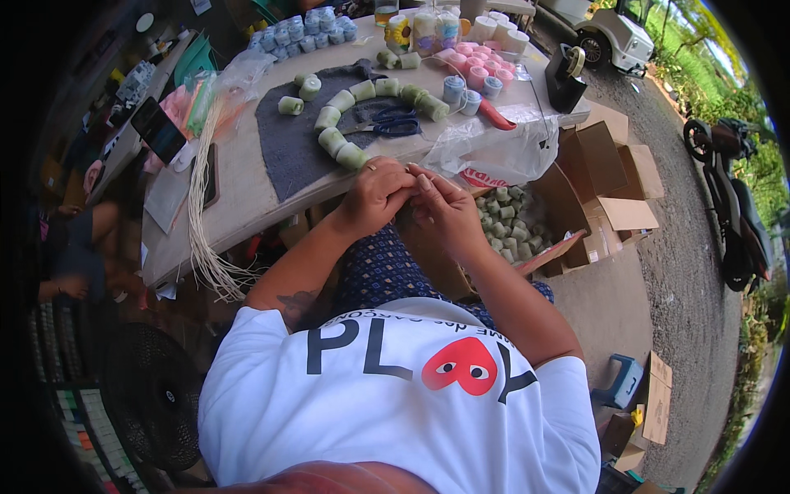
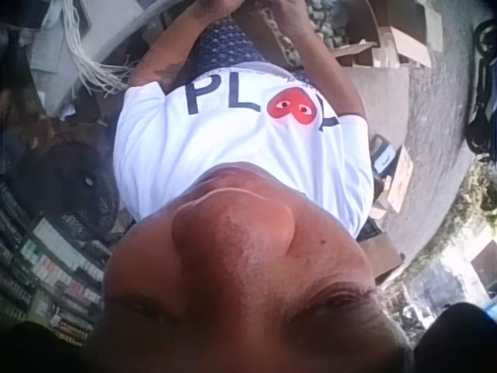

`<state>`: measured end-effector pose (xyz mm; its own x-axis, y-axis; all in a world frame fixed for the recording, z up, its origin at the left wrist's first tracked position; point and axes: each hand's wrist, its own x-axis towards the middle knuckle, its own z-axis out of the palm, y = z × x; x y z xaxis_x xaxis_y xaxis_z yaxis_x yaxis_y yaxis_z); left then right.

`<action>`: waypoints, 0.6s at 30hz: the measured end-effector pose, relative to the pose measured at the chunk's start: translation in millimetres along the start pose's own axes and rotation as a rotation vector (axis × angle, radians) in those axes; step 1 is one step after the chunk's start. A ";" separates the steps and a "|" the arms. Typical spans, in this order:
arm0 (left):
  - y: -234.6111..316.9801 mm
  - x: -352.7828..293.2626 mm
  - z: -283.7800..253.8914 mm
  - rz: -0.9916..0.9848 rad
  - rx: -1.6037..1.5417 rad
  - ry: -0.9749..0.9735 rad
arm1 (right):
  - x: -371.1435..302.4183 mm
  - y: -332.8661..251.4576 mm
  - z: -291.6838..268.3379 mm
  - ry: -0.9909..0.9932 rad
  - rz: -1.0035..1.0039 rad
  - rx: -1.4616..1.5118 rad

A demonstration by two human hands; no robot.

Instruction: The person repeatedly picks up small cylindrical candle pieces, inserts a wick, and trims the excess with scissors. The finished pieces are placed on a table alongside other similar items.

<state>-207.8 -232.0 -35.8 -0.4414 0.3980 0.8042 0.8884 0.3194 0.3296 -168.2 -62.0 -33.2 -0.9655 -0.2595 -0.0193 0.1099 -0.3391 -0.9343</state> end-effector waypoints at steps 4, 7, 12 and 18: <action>-46.4 58.6 -36.8 -0.366 -0.250 -0.185 | -3.4 -4.8 -2.6 -0.019 -0.102 -0.093; -109.5 100.8 -25.3 -0.281 0.093 -0.417 | -7.1 3.0 6.4 -0.130 -0.112 -0.086; -139.0 129.0 43.1 -0.216 0.457 -0.939 | -13.9 14.3 14.3 -0.227 -0.101 -0.210; -189.4 139.5 12.8 -0.418 0.167 -0.208 | -20.0 0.6 3.1 -0.193 -0.062 -0.171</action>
<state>-439.3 -225.9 7.7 -0.7868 0.3642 0.4983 0.6049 0.6152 0.5056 -148.0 -59.8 -32.2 -0.9043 -0.4165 0.0933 -0.0059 -0.2063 -0.9785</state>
